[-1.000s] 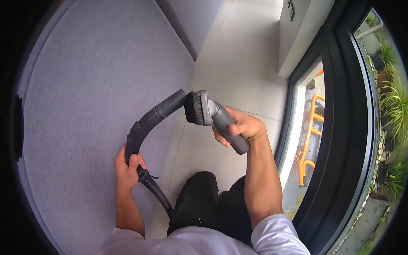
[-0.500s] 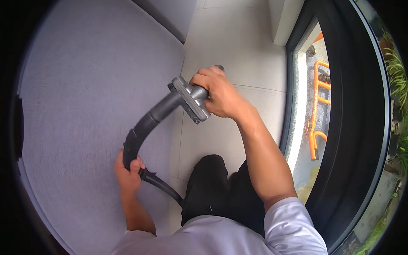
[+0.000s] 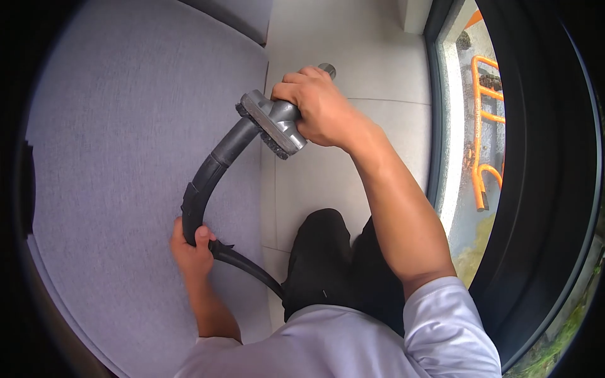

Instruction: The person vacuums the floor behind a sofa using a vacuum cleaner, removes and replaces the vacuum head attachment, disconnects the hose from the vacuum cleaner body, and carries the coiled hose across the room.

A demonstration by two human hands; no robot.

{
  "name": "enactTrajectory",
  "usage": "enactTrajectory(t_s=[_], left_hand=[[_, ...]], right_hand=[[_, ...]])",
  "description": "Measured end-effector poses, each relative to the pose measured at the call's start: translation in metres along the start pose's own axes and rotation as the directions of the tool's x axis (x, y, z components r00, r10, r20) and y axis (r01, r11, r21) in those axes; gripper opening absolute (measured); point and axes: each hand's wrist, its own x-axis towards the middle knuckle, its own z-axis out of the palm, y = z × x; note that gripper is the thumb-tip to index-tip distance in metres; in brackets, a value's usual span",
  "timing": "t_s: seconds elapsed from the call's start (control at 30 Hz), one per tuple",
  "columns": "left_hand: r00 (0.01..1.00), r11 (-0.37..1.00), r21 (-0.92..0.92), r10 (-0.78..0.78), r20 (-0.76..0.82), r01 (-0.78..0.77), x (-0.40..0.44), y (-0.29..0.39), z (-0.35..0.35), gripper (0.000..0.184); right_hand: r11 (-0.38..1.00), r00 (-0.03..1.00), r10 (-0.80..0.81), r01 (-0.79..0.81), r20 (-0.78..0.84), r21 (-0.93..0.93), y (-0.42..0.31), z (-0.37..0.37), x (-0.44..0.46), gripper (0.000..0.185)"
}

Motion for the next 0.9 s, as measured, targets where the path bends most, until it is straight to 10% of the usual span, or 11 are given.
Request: enactTrajectory(t_s=[0.2, 0.33, 0.9], left_hand=[[0.972, 0.989, 0.051, 0.127, 0.195, -0.140, -0.015, -0.011, -0.001, 0.064], [1.000, 0.998, -0.066, -0.026, -0.018, 0.025, -0.010, -0.008, -0.003, 0.061], [0.984, 0.985, 0.028, 0.171, 0.055, -0.173, -0.007, -0.009, 0.014, 0.057]], right_hand=[[0.994, 0.994, 0.103, -0.104, 0.039, 0.020, 0.009, 0.000, -0.004, 0.033], [0.993, 0.991, 0.112, -0.115, 0.077, 0.032, 0.000, 0.001, -0.001, 0.034], [0.982, 0.990, 0.141, -0.136, -0.028, 0.133, 0.011, -0.006, 0.003, 0.026]])
